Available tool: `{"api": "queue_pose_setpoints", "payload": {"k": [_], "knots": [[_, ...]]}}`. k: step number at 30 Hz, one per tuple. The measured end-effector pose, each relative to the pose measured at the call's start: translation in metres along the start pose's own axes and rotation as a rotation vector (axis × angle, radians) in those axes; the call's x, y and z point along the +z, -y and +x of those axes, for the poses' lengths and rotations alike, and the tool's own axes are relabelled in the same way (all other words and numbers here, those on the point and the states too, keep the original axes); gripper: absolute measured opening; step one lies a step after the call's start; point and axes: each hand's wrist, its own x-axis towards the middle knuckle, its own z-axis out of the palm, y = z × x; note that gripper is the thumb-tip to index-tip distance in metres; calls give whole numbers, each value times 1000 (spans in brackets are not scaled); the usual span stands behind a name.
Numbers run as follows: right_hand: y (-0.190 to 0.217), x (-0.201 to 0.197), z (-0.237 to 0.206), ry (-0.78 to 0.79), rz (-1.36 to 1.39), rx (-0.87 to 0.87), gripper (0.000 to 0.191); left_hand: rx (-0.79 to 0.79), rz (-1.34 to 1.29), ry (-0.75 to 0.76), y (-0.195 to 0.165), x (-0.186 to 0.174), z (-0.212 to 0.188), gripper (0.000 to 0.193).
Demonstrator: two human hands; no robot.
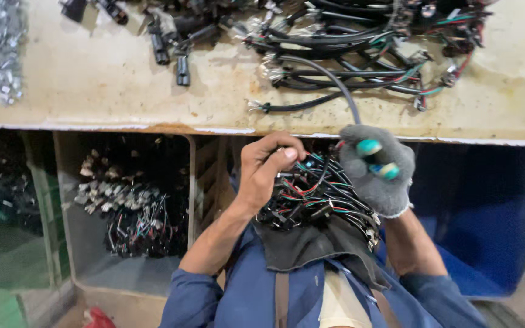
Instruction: The person repeatedly picks black plastic connectors and short multi-colored wires from a workbench, inserts the wire ends into the connectors, and places the assembled units into a growing pile. The person uses a pair of pliers to assist with insertion and occasionally shifts the pile of finished units.
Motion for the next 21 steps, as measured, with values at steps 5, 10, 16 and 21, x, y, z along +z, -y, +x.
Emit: {"api": "queue_pose_setpoints", "payload": {"k": [5, 10, 16, 21], "knots": [[-3, 7, -16, -82, 287, 302, 24, -2, 18, 140, 2, -3, -7, 37], [9, -17, -9, 159, -368, -196, 29, 95, 438, 179, -4, 0, -3, 34], [15, -15, 29, 594, -639, -735, 40, 309, 566, 224, 0, 1, -2, 46], [16, 6, 18, 371, -230, -195, 25, 182, 569, 191, -5, 4, -5, 44]]}}
